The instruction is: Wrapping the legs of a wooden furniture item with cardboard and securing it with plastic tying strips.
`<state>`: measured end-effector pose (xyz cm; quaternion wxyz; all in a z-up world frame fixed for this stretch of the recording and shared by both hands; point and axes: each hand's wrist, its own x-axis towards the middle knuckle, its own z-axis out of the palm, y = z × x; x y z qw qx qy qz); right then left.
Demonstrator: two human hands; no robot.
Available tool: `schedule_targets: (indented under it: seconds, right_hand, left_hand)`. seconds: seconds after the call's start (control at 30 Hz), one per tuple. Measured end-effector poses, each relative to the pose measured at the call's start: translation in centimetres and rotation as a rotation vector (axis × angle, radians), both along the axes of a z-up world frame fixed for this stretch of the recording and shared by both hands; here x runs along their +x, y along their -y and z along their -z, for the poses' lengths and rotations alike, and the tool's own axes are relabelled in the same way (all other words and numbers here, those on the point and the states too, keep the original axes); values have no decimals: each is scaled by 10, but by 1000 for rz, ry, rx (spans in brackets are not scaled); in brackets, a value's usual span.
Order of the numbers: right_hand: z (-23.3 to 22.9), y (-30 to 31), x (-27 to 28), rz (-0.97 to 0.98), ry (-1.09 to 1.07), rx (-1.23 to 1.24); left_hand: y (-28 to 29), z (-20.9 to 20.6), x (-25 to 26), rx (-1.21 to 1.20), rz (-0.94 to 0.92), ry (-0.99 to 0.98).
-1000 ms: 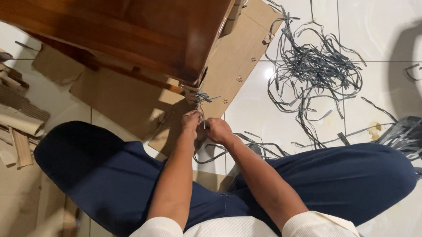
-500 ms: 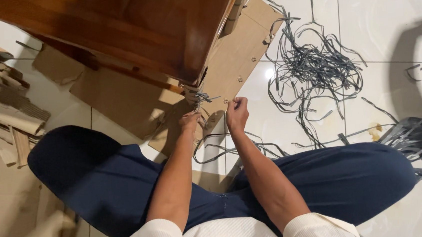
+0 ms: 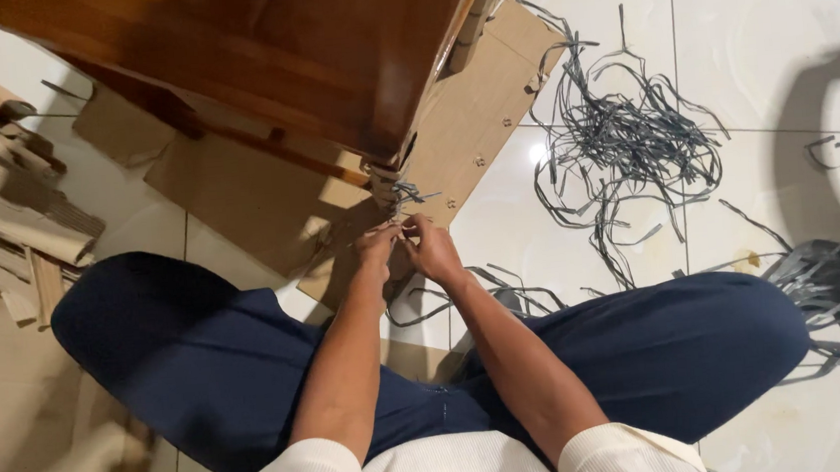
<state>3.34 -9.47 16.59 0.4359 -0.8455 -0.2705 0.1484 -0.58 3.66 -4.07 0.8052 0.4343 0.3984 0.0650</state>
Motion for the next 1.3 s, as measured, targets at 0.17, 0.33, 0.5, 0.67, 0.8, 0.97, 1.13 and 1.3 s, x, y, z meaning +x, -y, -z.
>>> schedule_targets:
  seconds: [0.17, 0.33, 0.5, 0.67, 0.8, 0.97, 1.13, 1.3]
  right_hand:
    - [17, -7, -5, 79, -69, 114]
    - [8, -9, -1, 42, 18, 7]
    - [-5, -11, -3, -31, 158, -12]
    - [12, -9, 3, -160, 205, -146]
    - [11, -10, 5, -167, 177, -232]
    - [12, -12, 12, -148, 113, -199]
    - [25, -13, 12, -72, 93, -196]
    - [3, -12, 6, -46, 60, -150]
  left_hand:
    - [-2, -7, -10, 23, -11, 0]
    - [-3, -3, -15, 81, 69, -27]
    - [0, 32, -18, 173, -37, -44]
    - [1, 42, -15, 296, -32, -141]
    - [-2, 64, -13, 533, 60, -201]
    - [0, 42, -8, 845, 234, -410]
    - [-1, 59, -6, 443, 11, -224]
    - [-11, 53, -5, -44, -48, -321]
